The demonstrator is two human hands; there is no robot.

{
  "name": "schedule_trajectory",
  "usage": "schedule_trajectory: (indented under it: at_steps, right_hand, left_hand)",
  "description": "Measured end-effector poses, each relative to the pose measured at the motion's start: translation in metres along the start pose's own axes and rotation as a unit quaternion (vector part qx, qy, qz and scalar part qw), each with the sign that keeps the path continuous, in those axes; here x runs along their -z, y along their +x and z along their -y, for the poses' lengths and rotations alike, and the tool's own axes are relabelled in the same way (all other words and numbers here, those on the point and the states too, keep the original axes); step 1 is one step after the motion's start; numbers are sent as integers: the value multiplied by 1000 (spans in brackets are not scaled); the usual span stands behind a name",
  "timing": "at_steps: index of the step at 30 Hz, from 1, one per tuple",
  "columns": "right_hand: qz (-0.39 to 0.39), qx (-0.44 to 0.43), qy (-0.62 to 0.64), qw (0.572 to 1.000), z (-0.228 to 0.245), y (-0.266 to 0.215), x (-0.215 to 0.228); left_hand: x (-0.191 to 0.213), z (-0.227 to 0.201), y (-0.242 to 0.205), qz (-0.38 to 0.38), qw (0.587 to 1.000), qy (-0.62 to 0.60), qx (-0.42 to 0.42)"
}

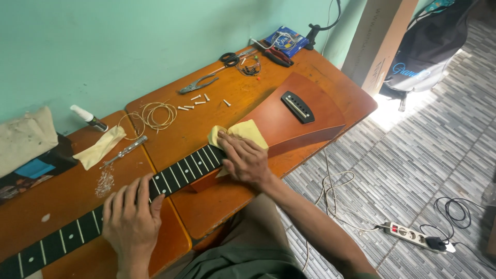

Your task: The person cleans the headstock and body of a guitar using a cloth. They wipe the headstock first, then spray a liquid onto the body and wipe it down with the cloth.

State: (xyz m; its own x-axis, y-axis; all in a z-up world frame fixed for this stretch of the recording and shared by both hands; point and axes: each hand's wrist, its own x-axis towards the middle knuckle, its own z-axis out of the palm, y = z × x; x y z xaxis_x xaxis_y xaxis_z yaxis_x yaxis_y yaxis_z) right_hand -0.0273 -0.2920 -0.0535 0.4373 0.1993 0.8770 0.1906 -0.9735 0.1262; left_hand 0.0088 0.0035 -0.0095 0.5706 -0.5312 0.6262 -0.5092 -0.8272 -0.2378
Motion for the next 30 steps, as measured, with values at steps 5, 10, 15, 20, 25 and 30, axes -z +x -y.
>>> schedule_trajectory:
  at_steps: [5,10,15,20,25,30]
  right_hand:
    - [-24,119,-40,992,-67,-38,3]
    - [-53,26,-61,996,-110,-38,37]
    - [-82,36,-65,994,-50,-18,-5]
    - [-76,64,-16,995,-21,5,1]
    - [-118,-17,-84,989,-109,-48,17]
    - [-125,0,-52,991,-68,-13,24]
  left_hand:
    - [0,3,2,7,1000,5,-14]
    - [3,3,6,-11,1000,10,-27]
    - [-1,3,4,-6,1000,18,-23]
    - [1,6,3,16,1000,-1,-20]
    - [1,7,4,-20,999,-38,-29]
    - [1,5,3,-30,998,-43,-22]
